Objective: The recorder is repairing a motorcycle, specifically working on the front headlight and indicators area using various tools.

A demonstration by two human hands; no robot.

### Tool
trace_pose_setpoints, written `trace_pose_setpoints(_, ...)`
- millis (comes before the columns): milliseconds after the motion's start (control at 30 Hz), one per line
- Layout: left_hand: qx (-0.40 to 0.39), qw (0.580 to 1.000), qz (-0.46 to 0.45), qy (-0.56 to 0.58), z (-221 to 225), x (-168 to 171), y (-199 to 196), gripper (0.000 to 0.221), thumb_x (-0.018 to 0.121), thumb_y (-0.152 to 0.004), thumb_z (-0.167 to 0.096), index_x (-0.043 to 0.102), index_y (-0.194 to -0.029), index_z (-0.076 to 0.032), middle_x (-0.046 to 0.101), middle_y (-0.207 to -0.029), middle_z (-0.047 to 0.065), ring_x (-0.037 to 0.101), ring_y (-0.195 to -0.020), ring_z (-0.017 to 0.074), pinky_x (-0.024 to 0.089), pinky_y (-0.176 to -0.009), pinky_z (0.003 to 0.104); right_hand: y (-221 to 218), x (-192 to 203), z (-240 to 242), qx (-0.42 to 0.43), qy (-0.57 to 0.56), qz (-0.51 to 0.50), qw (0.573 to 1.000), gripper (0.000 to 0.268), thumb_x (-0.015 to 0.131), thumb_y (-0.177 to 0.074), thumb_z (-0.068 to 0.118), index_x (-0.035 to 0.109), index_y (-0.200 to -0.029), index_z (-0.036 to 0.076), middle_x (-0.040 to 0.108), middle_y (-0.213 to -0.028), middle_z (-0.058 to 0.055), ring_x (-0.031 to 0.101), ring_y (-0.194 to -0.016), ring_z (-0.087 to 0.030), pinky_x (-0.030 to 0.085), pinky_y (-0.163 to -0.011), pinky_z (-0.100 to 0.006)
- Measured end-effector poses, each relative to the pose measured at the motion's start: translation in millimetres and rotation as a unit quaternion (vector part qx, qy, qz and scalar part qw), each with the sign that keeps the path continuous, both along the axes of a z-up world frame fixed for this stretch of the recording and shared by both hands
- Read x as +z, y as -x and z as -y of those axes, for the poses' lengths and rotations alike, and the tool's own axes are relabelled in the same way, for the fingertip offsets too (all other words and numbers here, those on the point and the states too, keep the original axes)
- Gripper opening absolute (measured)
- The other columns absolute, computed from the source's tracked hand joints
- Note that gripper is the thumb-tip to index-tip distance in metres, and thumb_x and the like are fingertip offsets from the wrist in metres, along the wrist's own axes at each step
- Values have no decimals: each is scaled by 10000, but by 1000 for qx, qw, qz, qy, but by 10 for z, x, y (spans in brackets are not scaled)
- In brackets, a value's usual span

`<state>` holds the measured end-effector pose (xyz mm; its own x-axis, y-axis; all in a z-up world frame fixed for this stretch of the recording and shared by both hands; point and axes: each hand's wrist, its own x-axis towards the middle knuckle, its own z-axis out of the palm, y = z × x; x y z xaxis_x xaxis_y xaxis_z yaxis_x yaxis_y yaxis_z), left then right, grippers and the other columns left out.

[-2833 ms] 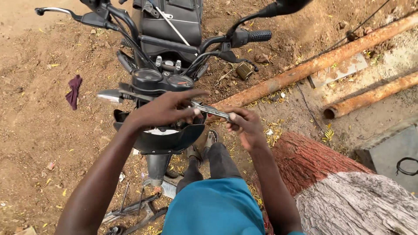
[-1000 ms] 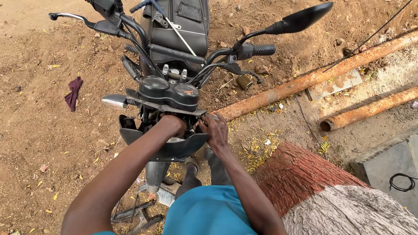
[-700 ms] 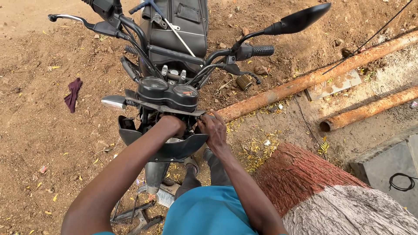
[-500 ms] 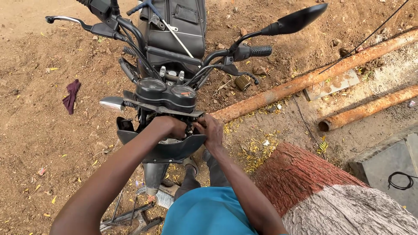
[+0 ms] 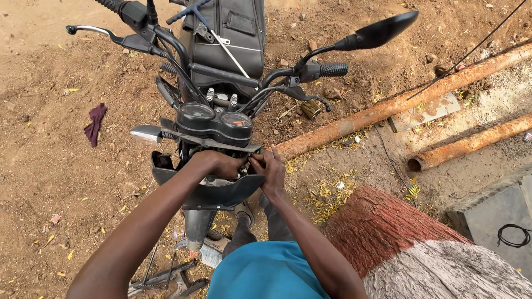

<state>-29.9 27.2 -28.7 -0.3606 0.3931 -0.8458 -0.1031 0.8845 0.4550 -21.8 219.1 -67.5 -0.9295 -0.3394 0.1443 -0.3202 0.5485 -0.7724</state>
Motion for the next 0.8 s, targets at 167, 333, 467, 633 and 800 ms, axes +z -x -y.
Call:
trace_pose_setpoints(167,-24,999,11,28,-46,28,-4,964,560,-940,-247,-82,-1652,-153,554,-1475,217,608,-1246,310,499,-1026,475,10,-101,-97,71,-16,-27,997,98,817,-828,36,729,-868,48,793,-833,-90,700,-586,-199,280,-1230,-592)
trace_pose_setpoints(333,-40,998,34,46,-51,-2,-9,910,520,-911,-203,22,-1673,-199,639,-1425,196,670,-1192,322,516,-986,471,62,290,-36,92,-60,96,989,81,849,-777,75,777,-814,66,794,-767,-80,720,-640,-206,227,-1193,-632)
trace_pose_setpoints(467,-43,996,44,60,-72,-203,-22,889,552,-927,-269,64,-1667,-220,522,-1519,167,604,-1288,303,492,-1033,458,146,52,-117,107,-23,289,951,189,872,-743,201,750,-865,125,774,-832,3,739,-752,-128,556,-985,-490)
trace_pose_setpoints(633,-53,995,39,78,-100,-360,-60,765,562,-921,-292,215,-1598,-208,573,-1480,143,628,-1259,302,508,-1010,452,267,166,7,155,-199,288,924,245,861,-710,279,781,-913,168,792,-914,-29,717,-929,-212,466,-1010,-462)
trace_pose_setpoints(800,-75,992,30,98,-171,-496,-56,630,573,-913,-323,411,-1509,-199,638,-1429,111,660,-1221,301,529,-980,443,365,31,46,193,-301,225,906,248,856,-722,348,811,-933,228,732,-1064,-106,612,-1172,-268,339,-1096,-487)
